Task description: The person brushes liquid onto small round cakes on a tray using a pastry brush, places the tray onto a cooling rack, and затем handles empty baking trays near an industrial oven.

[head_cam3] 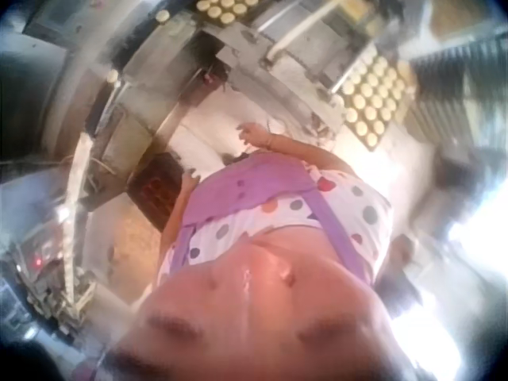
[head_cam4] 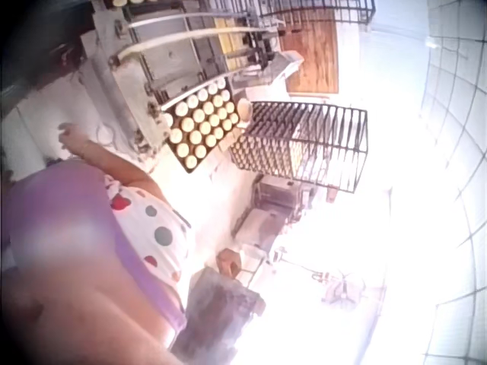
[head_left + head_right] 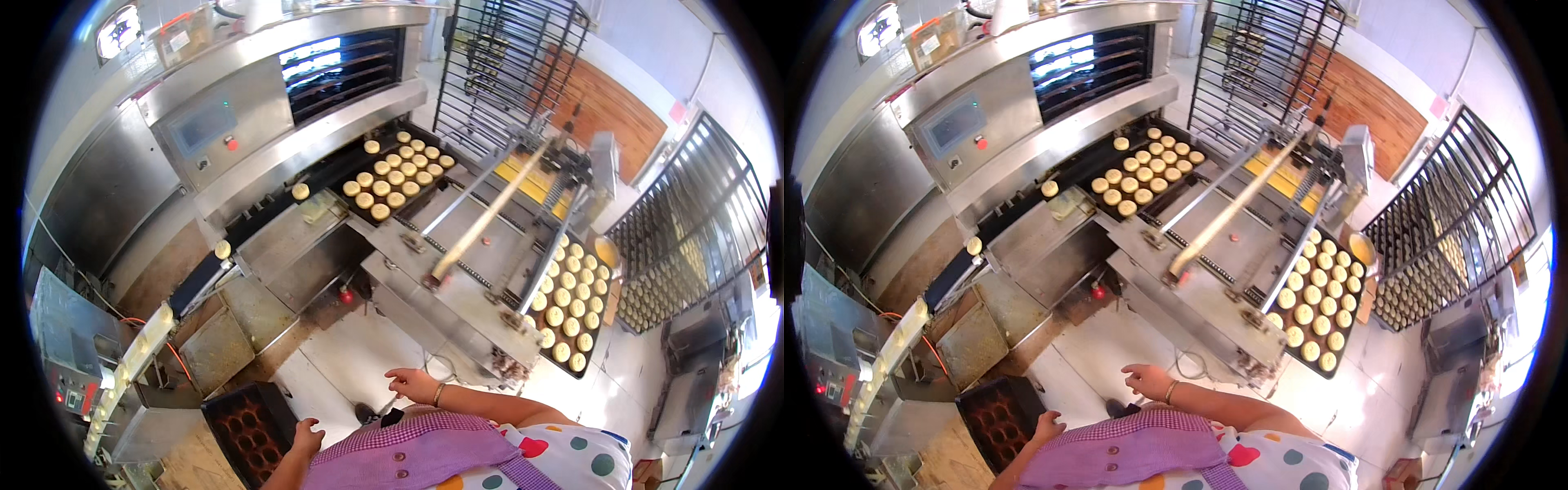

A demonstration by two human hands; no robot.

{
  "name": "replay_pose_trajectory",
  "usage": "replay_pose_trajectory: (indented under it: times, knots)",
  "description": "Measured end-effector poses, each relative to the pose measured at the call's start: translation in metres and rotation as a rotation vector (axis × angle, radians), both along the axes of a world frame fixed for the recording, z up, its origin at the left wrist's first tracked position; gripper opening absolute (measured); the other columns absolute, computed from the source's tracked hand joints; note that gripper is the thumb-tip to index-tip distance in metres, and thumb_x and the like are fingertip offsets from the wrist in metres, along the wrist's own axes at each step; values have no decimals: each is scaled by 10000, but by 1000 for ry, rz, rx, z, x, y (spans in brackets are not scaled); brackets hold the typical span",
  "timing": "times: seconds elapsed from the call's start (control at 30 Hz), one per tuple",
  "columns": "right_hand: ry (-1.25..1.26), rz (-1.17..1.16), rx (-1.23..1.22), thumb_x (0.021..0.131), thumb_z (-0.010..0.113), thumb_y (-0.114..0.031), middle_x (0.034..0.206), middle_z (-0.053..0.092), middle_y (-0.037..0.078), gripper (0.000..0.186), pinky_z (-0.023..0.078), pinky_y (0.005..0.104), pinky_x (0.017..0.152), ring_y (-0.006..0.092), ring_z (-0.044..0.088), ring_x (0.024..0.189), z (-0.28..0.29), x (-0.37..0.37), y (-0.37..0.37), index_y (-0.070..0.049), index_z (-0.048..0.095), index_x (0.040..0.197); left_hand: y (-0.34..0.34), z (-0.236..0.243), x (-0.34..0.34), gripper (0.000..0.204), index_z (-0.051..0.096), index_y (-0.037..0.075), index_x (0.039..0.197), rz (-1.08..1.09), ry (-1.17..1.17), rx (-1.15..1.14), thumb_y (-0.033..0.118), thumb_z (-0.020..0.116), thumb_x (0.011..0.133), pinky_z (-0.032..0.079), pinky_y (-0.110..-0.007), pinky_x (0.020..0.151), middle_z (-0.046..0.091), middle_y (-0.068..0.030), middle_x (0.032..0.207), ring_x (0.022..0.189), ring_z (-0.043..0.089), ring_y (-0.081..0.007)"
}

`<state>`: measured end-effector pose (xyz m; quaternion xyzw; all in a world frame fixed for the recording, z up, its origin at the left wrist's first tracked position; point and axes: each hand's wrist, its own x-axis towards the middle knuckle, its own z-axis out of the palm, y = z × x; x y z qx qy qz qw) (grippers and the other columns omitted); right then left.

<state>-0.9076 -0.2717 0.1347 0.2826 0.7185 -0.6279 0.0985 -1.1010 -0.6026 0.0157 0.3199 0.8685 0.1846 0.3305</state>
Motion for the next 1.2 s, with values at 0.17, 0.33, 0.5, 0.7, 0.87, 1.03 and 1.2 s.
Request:
replay_pose_trajectory:
  times: [0.17, 0.33, 0.5, 0.7, 0.87, 1.03, 1.2]
  knots:
    - [46, -19, 226, 875, 543, -200, 977, 670, 86, 380, 510, 293, 777, 163, 660, 809, -7, 161, 10, -75, 521, 1233, 96, 26, 118, 385, 585, 68, 1083, -37, -142, 130, 165, 670, 720, 476, -390, 847, 498, -199, 1118, 844, 603, -305]
    - [22, -393, 86, 853, 560, -136, 907, 682, 81, 344, 520, 288, 727, 150, 662, 762, -29, 382, 30, -65, 561, 1190, 198, -7, 259, 355, 580, 65, 1087, -226, -93, 169, 144, 641, 747, 472, -377, 837, 528, -183, 1122, 923, 591, -300]
    - [-50, -956, 125, 857, 585, -212, 904, 676, 112, 324, 512, 308, 691, 178, 648, 794, -27, 596, 42, -35, 607, 1129, 305, 50, 449, 345, 547, 61, 1112, -647, -267, 116, 126, 606, 779, 477, -358, 811, 499, -149, 1145, 893, 590, -272]
    - [-84, -1220, -84, 876, 586, -204, 974, 657, 96, 361, 515, 282, 663, 145, 632, 848, -11, 696, 58, 13, 569, 1164, 380, 73, 555, 349, 533, 70, 1127, -860, -254, 118, 120, 596, 788, 475, -360, 816, 497, -138, 1163, 933, 586, -276]
    - [-43, -1022, 41, 878, 577, -156, 1014, 651, 81, 339, 515, 273, 655, 142, 632, 847, -26, 713, 131, 16, 564, 1171, 416, 54, 567, 347, 536, 76, 1129, -775, -174, 83, 106, 587, 787, 480, -366, 803, 519, -148, 1148, 912, 601, -275]
    - [-118, -836, 215, 861, 591, -154, 993, 653, 85, 341, 513, 275, 646, 144, 624, 800, -32, 731, 239, 0, 577, 1165, 481, 26, 602, 336, 528, 51, 1123, -563, -254, 227, 71, 582, 792, 482, -359, 783, 563, -150, 1077, 882, 609, -283]
    - [-240, -776, 257, 834, 609, -167, 1020, 652, 99, 359, 509, 288, 693, 165, 627, 805, -38, 758, 336, -20, 586, 1161, 571, 30, 660, 312, 532, 26, 1100, -537, -366, 405, 39, 566, 790, 483, -368, 773, 570, -163, 1054, 894, 596, -306]
